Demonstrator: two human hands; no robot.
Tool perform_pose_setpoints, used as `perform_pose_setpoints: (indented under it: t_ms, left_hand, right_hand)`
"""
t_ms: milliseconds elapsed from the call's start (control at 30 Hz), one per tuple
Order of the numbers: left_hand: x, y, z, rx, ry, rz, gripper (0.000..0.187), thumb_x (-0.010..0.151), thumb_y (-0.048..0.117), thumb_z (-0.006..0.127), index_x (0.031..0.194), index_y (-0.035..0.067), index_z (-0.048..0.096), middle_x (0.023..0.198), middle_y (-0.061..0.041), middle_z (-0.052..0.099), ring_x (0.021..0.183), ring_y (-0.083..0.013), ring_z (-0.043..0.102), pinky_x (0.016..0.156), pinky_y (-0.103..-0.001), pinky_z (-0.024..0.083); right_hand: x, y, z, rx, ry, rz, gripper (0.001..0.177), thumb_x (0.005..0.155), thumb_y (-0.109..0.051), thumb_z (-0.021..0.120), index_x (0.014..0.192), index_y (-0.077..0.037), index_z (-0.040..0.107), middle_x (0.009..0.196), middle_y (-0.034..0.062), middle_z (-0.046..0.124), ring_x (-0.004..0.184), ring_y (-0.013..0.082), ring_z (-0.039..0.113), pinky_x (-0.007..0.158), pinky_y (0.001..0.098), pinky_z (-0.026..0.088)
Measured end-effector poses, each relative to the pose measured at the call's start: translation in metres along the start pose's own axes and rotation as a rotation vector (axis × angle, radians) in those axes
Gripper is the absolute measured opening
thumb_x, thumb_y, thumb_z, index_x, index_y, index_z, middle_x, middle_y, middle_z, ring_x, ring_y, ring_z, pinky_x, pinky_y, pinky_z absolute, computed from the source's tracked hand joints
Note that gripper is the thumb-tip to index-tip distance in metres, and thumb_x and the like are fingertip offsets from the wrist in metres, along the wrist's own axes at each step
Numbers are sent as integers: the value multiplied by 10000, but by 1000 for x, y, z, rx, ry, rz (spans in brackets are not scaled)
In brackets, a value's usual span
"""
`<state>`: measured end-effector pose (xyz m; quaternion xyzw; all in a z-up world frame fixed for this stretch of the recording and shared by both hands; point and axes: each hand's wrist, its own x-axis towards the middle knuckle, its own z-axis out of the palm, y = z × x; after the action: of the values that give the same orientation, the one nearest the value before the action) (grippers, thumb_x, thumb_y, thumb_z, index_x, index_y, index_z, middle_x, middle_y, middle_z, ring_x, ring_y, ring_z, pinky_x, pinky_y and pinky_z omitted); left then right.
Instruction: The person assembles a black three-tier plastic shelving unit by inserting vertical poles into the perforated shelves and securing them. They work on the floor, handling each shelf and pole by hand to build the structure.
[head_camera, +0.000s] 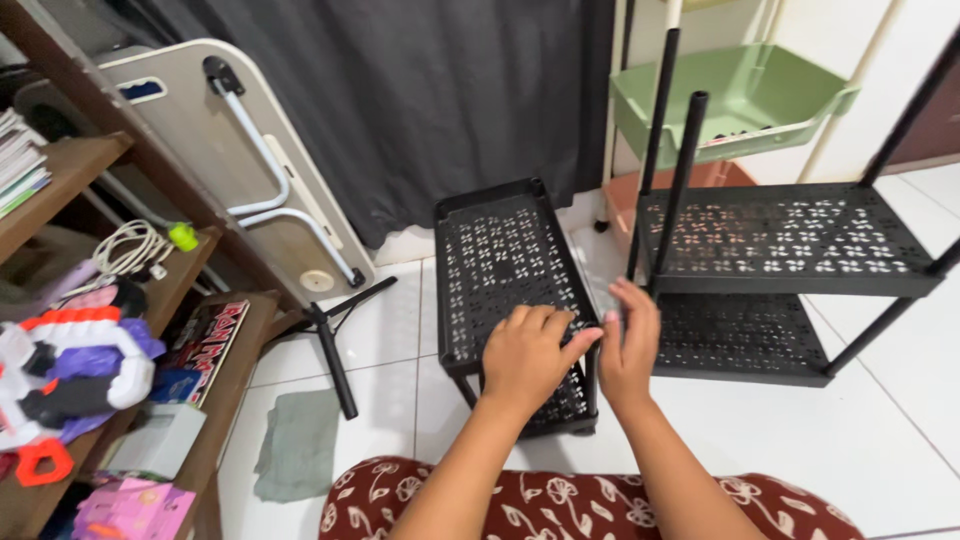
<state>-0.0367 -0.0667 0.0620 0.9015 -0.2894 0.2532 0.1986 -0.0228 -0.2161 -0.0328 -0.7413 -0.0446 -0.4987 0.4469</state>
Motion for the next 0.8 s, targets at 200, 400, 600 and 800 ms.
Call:
perform_pose_setpoints:
  t_ms: [200, 400, 600, 800]
  left_hand:
    - [-5, -23, -4, -35, 388, 197, 239, 969, 313, 715, 1163, 178, 752, 1192, 1, 693, 1206, -221, 601, 1072, -418, 413]
    - [-58, -54, 0, -128, 615, -243, 422, 998, 245, 638, 1383, 94, 553, 1428, -181, 441, 1345, -346, 395, 1112, -491, 338]
    - [-77, -91, 40, -525, 587, -294, 525, 1110, 278, 500, 1545, 27, 347, 1489, -202, 415, 1404, -362, 409, 1170, -473, 363]
    - [-85, -105, 61, -641, 586, -297, 552, 1131, 270, 433, 1599, 1, 316, 1485, -208, 416, 1379, -341, 424, 1177, -437, 336]
  right_hand:
    - [-50, 11, 28, 422, -156, 298, 422, 1056, -207, 485, 1395, 29, 403, 1239, 128, 548, 1072, 182, 558, 935, 322, 478]
    - [-55, 41, 38, 416, -194, 397, 348, 1071, -311, 529, 1220, -5, 453, 1000, 71, 623, 895, 130, 574, 817, 277, 485]
    - [-51, 45, 35, 553, -300, 284, 301, 1131, -330, 476, 1145, -30, 494, 975, 26, 578, 877, 105, 504, 826, 258, 444]
    - [-44, 50, 40, 617, -305, 360, 339, 1104, -396, 503, 1143, -60, 485, 906, -7, 532, 803, 79, 466, 731, 234, 412]
